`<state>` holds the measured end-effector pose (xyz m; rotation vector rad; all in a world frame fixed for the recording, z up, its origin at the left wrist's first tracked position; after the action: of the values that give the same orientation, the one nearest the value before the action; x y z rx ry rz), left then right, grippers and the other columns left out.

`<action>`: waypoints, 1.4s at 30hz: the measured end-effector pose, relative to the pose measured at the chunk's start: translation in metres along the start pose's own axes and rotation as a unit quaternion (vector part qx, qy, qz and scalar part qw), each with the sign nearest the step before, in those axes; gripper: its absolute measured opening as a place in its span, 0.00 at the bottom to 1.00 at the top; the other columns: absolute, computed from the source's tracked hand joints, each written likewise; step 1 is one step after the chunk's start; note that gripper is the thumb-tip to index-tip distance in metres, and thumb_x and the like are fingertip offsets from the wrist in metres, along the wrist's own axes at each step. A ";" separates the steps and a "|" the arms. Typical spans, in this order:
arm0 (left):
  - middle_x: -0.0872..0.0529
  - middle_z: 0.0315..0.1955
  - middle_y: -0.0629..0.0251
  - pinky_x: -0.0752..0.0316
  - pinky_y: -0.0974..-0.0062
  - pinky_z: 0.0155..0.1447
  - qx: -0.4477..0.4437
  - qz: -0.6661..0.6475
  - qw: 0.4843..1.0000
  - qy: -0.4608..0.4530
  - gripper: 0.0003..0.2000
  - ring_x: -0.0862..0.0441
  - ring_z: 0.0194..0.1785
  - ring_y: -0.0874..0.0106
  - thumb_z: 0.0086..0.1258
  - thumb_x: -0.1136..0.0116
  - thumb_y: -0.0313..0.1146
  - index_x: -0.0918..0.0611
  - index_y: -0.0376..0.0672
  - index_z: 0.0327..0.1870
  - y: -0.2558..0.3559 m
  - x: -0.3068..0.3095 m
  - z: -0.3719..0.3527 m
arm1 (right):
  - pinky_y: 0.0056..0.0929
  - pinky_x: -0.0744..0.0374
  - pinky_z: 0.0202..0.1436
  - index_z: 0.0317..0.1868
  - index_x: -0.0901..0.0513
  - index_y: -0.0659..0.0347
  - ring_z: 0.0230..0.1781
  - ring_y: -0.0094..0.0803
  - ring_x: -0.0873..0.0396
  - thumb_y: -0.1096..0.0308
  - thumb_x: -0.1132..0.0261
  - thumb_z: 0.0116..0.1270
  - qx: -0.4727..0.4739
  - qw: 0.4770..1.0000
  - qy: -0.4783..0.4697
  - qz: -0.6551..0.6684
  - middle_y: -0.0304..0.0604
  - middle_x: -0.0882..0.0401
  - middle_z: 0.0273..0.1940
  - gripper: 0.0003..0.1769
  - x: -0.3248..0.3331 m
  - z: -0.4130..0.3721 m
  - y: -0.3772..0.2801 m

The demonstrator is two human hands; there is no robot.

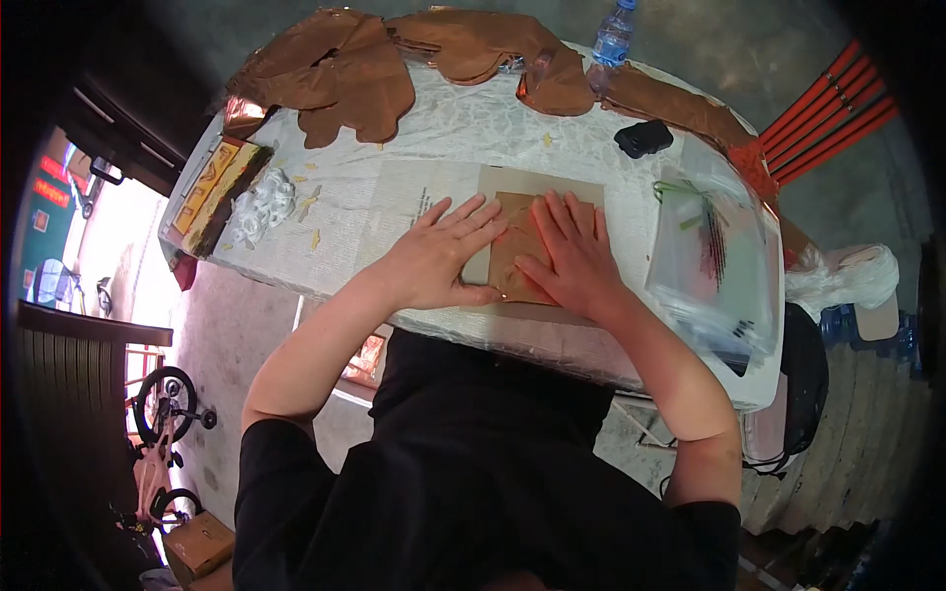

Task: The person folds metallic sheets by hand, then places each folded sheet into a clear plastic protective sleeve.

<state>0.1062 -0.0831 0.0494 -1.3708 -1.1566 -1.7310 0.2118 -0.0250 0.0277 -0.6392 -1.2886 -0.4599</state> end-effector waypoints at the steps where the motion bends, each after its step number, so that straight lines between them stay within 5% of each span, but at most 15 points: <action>1: 0.41 0.71 0.55 0.56 0.56 0.76 -0.001 -0.007 1.000 -0.001 0.41 0.50 0.76 0.62 0.58 0.43 0.59 0.37 0.45 0.70 0.000 0.000 0.000 | 0.55 0.59 0.74 0.73 0.47 0.62 0.76 0.46 0.57 0.40 0.44 0.65 -0.003 1.000 -0.009 0.017 0.50 0.53 0.74 0.46 -0.001 0.000 0.003; 8: 0.42 0.72 0.59 0.55 0.55 0.75 0.002 -0.015 1.000 -0.004 0.41 0.48 0.75 0.62 0.58 0.39 0.54 0.40 0.48 0.71 0.002 0.004 0.001 | 0.49 0.64 0.76 0.74 0.56 0.65 0.77 0.44 0.65 0.34 0.38 0.55 0.003 0.990 -0.136 0.041 0.54 0.61 0.76 0.60 0.007 -0.009 0.020; 13: 0.43 0.72 0.60 0.55 0.54 0.75 0.003 -0.018 1.000 -0.017 0.40 0.50 0.76 0.61 0.59 0.39 0.53 0.39 0.47 0.71 0.000 0.002 0.001 | 0.44 0.66 0.76 0.74 0.59 0.65 0.78 0.40 0.68 0.43 0.28 0.51 -0.013 0.967 -0.247 0.067 0.54 0.66 0.76 0.63 0.016 -0.022 0.035; 23: 0.45 0.73 0.57 0.57 0.54 0.75 -0.005 -0.043 0.999 -0.005 0.41 0.52 0.76 0.60 0.59 0.39 0.55 0.39 0.44 0.71 -0.003 0.000 -0.001 | 0.42 0.68 0.77 0.75 0.59 0.60 0.78 0.42 0.71 0.47 0.24 0.46 -0.013 0.961 -0.260 0.092 0.58 0.68 0.75 0.66 0.013 -0.031 0.044; 42: 0.45 0.72 0.50 0.62 0.50 0.75 -0.039 -0.047 0.998 -0.010 0.40 0.56 0.77 0.56 0.63 0.43 0.55 0.39 0.38 0.70 0.022 -0.002 0.015 | 0.46 0.70 0.76 0.74 0.57 0.66 0.77 0.47 0.69 0.46 0.28 0.51 0.017 0.974 -0.223 0.038 0.64 0.65 0.74 0.62 0.015 -0.023 0.022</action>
<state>0.1322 -0.0790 0.0543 -1.4030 -1.1930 -1.8490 0.2464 -0.0240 0.0354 -0.7874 -1.6848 -0.2360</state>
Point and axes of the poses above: each hand's wrist, its own z-axis towards the middle knuckle, its own x-axis out of the back of the hand, y = z × x, the point moved 10 cm from there along z, towards the middle knuckle
